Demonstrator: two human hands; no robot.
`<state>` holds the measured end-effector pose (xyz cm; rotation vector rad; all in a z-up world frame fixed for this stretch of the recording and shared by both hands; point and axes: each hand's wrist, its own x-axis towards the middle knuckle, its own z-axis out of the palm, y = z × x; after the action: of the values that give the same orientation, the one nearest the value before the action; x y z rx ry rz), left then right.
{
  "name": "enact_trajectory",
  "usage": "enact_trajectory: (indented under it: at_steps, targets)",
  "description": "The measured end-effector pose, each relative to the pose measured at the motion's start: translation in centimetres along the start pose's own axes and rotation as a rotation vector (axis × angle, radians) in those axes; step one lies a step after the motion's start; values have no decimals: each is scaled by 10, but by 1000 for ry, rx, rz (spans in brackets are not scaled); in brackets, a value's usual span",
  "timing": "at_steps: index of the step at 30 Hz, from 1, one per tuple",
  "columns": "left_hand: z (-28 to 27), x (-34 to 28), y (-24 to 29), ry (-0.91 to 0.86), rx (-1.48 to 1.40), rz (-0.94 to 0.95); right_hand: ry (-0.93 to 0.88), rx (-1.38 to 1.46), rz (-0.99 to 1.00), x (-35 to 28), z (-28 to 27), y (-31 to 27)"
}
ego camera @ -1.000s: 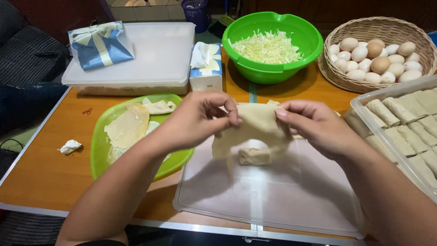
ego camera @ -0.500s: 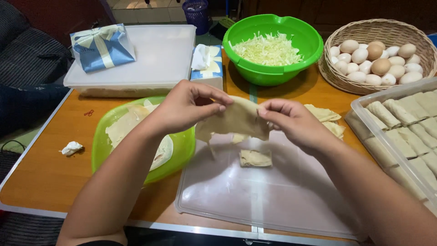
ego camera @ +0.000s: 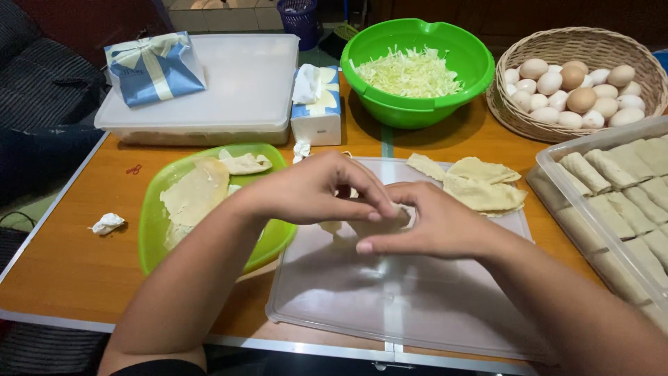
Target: The recorder is rolling pieces of dough with cabbage filling to make spring rolls.
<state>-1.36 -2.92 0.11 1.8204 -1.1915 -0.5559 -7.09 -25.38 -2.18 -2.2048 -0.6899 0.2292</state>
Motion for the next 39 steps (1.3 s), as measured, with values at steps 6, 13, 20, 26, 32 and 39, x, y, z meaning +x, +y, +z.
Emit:
enact_trajectory:
  at_steps: [6,13,20,26,32,39]
  targets:
    - [12,10,11,136,71,-47,-50,151,99,14,4,34]
    - [15,7,-65,462,-29,80,-52,524,299,0,-16,28]
    - [47,11,-112,96,-766,-115,123,687,305,-31,-43,44]
    - [52,24,-105,43,-608,-64,265,827,369,-49,-56,59]
    - [49,42,-106,147,-518,-121,381,898,417,-64,-60,84]
    - [55,66,-138,170,-437,-51,443,966,373,-79,-63,97]
